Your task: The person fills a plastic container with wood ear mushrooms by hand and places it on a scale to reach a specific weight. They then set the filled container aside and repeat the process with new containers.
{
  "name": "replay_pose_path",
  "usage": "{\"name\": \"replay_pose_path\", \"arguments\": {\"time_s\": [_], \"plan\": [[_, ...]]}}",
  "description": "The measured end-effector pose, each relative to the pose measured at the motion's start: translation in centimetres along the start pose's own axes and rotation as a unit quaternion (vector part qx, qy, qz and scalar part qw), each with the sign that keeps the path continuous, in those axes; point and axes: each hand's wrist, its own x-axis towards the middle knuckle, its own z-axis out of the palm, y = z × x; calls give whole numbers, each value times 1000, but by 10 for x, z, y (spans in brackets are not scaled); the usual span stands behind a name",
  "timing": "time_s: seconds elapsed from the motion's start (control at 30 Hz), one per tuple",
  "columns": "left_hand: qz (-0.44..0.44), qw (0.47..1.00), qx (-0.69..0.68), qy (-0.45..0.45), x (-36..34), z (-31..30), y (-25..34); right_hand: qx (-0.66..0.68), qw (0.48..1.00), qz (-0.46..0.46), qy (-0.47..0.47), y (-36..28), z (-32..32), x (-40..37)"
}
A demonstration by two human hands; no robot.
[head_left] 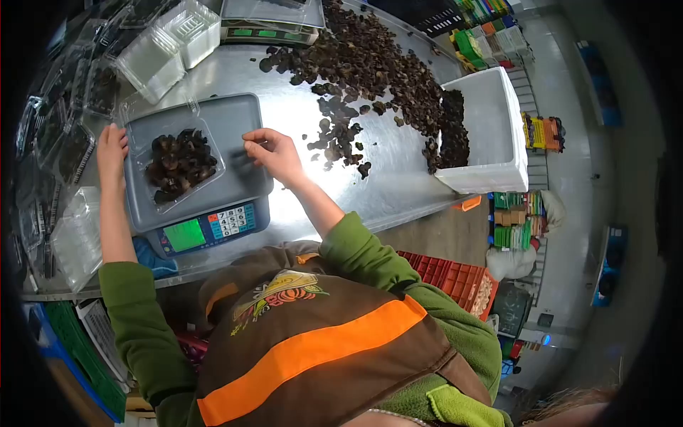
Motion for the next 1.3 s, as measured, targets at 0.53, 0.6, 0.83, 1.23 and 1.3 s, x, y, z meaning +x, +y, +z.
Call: {"name": "replay_pose_path", "arguments": {"time_s": [0.53, 0.6, 0.83, 1.23, 1.3], "plan": [[145, 981, 107, -71, -169, -13, -20, 39, 985, 114, -122, 4, 9, 1], [111, 988, 81, -70, -169, -17, -29, 29, 981, 79, -173, 8, 21, -1], [-122, 975, 10, -188, -168, -22, -12, -7, 977, 151, -150, 5, 30, -2], [41, 940, -327, -90, -112, -43, 29, 22, 976, 73, -206, -44, 75, 7], [120, 934, -337, -21, -75, -70, 54, 8, 971, 64, -232, -50, 80, 10]]}}
